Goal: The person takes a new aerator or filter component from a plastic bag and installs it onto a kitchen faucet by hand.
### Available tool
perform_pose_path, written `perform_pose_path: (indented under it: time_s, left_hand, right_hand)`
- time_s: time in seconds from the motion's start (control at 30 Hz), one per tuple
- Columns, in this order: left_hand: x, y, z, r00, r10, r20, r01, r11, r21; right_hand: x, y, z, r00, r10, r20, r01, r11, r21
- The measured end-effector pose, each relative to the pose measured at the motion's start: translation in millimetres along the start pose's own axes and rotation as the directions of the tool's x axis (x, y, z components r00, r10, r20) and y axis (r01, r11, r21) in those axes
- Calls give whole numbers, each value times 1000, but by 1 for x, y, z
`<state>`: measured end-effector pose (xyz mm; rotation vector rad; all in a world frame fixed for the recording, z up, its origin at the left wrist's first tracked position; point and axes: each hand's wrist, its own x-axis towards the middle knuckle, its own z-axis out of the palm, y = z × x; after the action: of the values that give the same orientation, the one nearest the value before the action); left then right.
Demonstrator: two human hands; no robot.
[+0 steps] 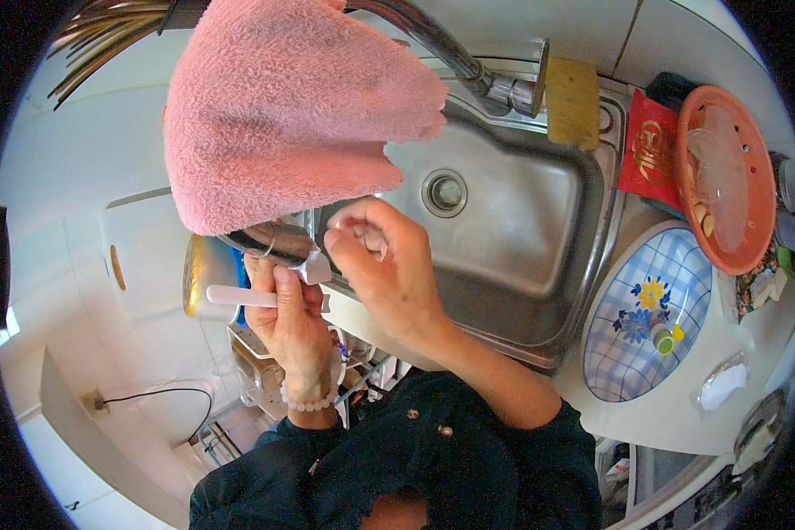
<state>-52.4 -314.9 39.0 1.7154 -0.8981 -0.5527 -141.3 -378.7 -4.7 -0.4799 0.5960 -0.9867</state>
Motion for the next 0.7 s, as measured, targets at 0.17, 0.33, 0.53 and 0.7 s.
perform_pose_path:
  time_s: [0.17,0.33,0.53,0.7]
  left_hand:
    - [-1,-2,-1,1000,-15,-11,15,1000,10]
    - [-3,-5,-4,998,-70,-7,69,995,-72]
    - [-1,-6,-5,1000,2,5,-3,998,62]
    - [-1,0,-2,997,-70,-13,69,997,-44]
  right_hand:
    - [3,-2,-9,932,296,212,-331,931,157]
    - [6,5,-11,900,305,311,-381,898,221]
    - [12,-11,-9,920,302,249,-299,953,-52]
    - [17,-10,-10,912,306,272,-280,951,-130]
